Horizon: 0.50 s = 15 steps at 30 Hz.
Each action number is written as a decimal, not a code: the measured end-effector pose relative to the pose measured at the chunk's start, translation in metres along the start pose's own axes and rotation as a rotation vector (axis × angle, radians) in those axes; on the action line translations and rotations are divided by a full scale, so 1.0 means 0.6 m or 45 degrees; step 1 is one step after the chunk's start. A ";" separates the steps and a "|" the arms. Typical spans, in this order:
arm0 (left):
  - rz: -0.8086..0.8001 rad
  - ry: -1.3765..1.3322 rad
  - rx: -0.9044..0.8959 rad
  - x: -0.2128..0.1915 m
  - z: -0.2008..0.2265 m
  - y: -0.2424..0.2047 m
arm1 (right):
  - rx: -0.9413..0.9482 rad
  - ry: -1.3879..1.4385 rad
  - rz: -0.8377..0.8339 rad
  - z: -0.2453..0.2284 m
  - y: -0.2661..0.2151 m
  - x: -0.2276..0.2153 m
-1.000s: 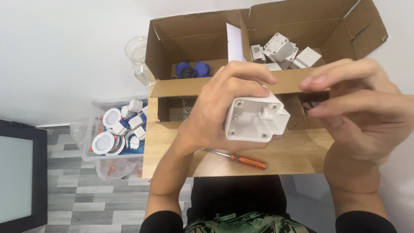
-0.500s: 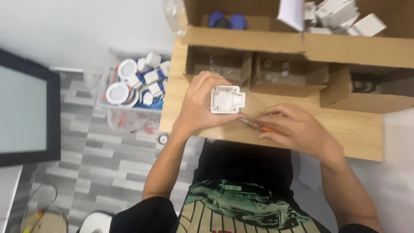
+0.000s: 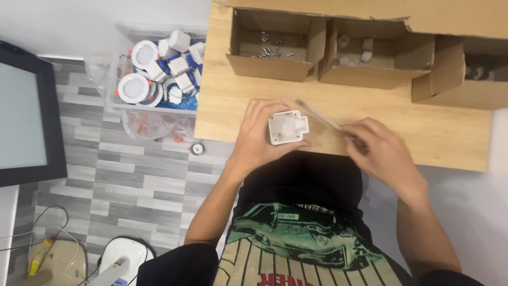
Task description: The person uses a screwdriver to tighten screws on a white electrical socket component. They then handle a blue plastic cover, inspecting its interior and exterior before placing it down. Finally, the person picks up a white plastic housing and uses the screwdriver to manipulate its internal parts.
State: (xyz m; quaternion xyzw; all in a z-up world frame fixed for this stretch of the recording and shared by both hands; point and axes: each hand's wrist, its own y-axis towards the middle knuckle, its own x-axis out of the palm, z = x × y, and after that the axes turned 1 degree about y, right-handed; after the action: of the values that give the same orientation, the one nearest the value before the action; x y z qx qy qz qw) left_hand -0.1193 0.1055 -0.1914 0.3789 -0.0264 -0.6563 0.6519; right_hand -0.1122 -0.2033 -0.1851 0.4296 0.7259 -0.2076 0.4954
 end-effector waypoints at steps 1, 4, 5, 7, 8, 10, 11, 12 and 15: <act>-0.010 -0.014 -0.008 0.012 0.001 -0.005 | 0.016 0.000 -0.009 0.003 -0.017 -0.009; -0.115 -0.048 -0.172 0.050 0.013 -0.013 | 0.274 0.285 0.140 0.012 -0.074 -0.027; -0.058 -0.046 -0.217 0.065 0.020 -0.011 | 0.273 0.413 0.317 0.017 -0.094 -0.027; -0.026 -0.054 -0.276 0.093 0.032 -0.009 | 0.302 0.545 0.493 0.019 -0.127 -0.025; 0.066 0.026 -0.268 0.109 0.036 -0.007 | 0.277 0.639 0.565 0.019 -0.138 -0.023; 0.143 0.100 -0.265 0.134 0.046 -0.002 | 0.269 0.733 0.638 0.015 -0.156 -0.018; 0.201 0.174 -0.298 0.144 0.053 0.002 | 0.297 0.824 0.612 0.010 -0.162 -0.016; 0.264 0.252 -0.326 0.153 0.058 0.009 | 0.317 0.915 0.588 0.009 -0.165 -0.013; 0.150 0.292 -0.431 0.145 0.070 0.016 | 0.265 1.000 0.638 -0.020 -0.151 -0.004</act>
State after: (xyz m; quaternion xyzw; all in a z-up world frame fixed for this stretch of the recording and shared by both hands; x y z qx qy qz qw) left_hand -0.1216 0.0083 -0.1969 0.3339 0.1365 -0.5648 0.7423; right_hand -0.1932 -0.2451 -0.1890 0.6846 0.7077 0.0248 0.1727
